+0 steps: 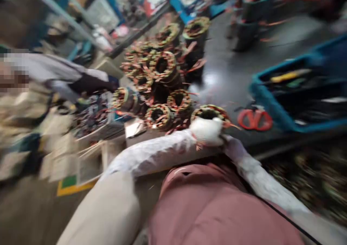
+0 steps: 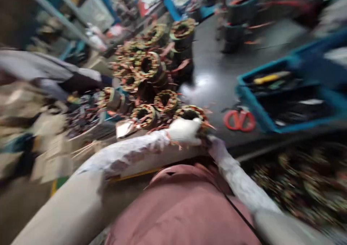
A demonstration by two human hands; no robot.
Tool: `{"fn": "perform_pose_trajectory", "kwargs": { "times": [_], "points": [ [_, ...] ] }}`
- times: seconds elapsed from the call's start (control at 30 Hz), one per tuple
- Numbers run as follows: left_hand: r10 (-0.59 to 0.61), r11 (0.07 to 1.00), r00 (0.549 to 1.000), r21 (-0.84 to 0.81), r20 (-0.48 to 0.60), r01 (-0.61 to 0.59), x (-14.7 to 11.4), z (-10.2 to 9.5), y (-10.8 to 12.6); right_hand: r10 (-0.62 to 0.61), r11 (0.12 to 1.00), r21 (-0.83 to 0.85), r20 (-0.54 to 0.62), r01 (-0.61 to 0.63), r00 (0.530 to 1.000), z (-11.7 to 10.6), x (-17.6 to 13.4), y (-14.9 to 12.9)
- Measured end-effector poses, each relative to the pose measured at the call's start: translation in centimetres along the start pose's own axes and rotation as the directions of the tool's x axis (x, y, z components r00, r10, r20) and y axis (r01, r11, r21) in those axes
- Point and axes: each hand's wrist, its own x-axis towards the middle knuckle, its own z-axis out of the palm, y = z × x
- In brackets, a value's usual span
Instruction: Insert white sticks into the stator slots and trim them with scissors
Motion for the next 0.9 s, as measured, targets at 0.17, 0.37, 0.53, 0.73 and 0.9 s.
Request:
{"fn": "perform_pose_trajectory", "kwargs": {
  "times": [0.17, 0.37, 0.53, 0.73, 0.9],
  "points": [
    [0.375, 0.877, 0.926, 0.303, 0.052, -0.372, 0.5, -4.0, -3.4, 0.368, 0.910, 0.300, -0.265, -0.286, 0.891, -1.8, 2.0, 2.8],
    [0.436, 0.743, 0.900, 0.561, 0.009, -0.365, -2.0, -7.4, -4.0, 0.468, 0.728, 0.644, -0.213, -0.237, 0.858, 3.2, 2.7, 1.2],
    [0.538, 0.570, 0.839, 0.699, 0.079, -0.431, 0.6, -4.3, -3.8, 0.483, 0.669, 0.700, -0.153, -0.251, 0.862, 3.6, 5.6, 0.6],
    [0.432, 0.605, 0.900, 0.721, 0.059, -0.338, 4.2, -2.7, -4.5, 0.429, 0.787, 0.538, -0.127, -0.301, 0.894, 0.0, 11.1, -0.3],
    [0.478, 0.571, 0.869, 0.707, 0.128, -0.418, 4.7, -3.7, -5.1, 0.339, 0.923, 0.219, -0.079, -0.315, 0.937, -6.4, 8.3, 1.2]
  ]
}}
